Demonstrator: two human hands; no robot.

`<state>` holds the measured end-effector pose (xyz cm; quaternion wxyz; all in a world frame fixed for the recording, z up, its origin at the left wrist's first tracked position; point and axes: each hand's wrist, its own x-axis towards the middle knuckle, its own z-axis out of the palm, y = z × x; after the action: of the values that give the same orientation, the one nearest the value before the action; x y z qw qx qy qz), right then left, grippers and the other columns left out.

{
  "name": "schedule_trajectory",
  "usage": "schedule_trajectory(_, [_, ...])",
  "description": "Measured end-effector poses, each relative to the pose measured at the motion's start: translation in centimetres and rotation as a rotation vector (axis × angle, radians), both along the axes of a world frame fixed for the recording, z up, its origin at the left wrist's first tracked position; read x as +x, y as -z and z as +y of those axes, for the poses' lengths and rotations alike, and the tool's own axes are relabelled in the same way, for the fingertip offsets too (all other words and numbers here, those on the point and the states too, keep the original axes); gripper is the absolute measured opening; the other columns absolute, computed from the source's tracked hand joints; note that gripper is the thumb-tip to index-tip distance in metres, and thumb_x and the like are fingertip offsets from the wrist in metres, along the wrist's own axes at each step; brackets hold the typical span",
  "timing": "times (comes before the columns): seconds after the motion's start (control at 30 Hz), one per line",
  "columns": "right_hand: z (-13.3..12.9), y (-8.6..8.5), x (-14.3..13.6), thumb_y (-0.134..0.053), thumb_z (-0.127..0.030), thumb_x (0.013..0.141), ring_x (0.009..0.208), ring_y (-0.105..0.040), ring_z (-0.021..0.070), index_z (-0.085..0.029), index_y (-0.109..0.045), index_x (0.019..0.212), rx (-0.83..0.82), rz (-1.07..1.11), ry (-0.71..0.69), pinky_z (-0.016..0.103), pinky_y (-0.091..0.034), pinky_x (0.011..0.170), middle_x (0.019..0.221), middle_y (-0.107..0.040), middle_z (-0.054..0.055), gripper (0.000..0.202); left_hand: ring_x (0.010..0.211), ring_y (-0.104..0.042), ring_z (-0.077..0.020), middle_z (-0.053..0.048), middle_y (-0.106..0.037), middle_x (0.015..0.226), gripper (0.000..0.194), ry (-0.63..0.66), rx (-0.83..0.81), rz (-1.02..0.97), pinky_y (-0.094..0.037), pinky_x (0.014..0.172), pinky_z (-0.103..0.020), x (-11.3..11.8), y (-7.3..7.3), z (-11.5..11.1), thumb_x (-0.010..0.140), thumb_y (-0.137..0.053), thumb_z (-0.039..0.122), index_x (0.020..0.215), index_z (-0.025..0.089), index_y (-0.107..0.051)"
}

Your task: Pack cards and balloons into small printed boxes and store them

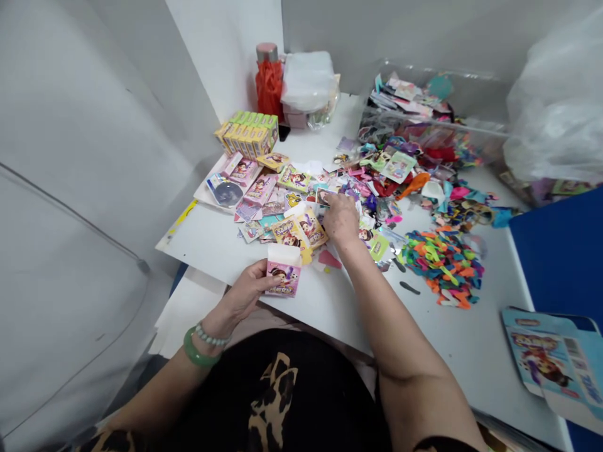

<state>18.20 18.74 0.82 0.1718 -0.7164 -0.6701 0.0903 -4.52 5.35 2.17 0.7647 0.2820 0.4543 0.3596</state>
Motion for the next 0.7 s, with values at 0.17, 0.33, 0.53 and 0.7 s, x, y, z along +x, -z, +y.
schedule_trajectory(0.17, [0.0,-0.7,-0.2,-0.050,-0.014,0.087,0.111,-0.065,0.0340,-0.020,-0.066,0.140,-0.168,-0.141,-0.072,0.041,-0.049,0.090,0.129,-0.072,0.019,0.055,0.083,-0.070,-0.0167,-0.005,-0.077,0.098,0.056,0.029,0.031,-0.060,-0.055,0.079,-0.029,0.5,0.3,-0.8,0.060,-0.100,0.037,0.105,0.015,-0.074])
schedule_trajectory(0.33, [-0.5,-0.9,0.9,-0.050,-0.015,0.086,0.095,-0.071,0.0320,-0.020,-0.078,0.111,-0.268,-0.172,-0.058,0.036,-0.044,0.074,0.107,-0.079,0.016,0.038,0.082,-0.070,-0.0168,-0.005,-0.077,0.095,0.056,0.041,-0.007,-0.120,-0.054,0.080,-0.030,1.0,0.8,-0.5,0.058,-0.102,0.040,0.100,0.015,-0.075])
schedule_trajectory(0.53, [-0.8,-1.4,0.4,-0.050,-0.023,0.085,0.090,-0.068,0.0269,-0.023,-0.076,0.091,-0.046,0.107,-0.069,0.034,-0.046,0.075,0.097,-0.078,0.008,0.027,0.082,-0.070,-0.0170,-0.006,-0.079,0.096,0.055,0.037,0.016,-0.125,-0.054,0.083,-0.030,0.2,1.2,-0.3,0.061,-0.100,0.044,0.102,0.015,-0.077])
schedule_trajectory(0.7, [1.8,-2.5,-5.1,-0.050,-0.022,0.088,0.101,-0.066,0.0284,-0.023,-0.076,0.100,-0.029,0.074,-0.300,0.037,-0.050,0.088,0.110,-0.077,0.010,0.029,0.083,-0.074,-0.0203,-0.011,-0.079,0.105,0.061,0.142,0.071,-0.077,-0.057,0.072,-0.030,-1.2,1.4,-0.5,0.072,-0.092,0.054,0.116,0.017,-0.074])
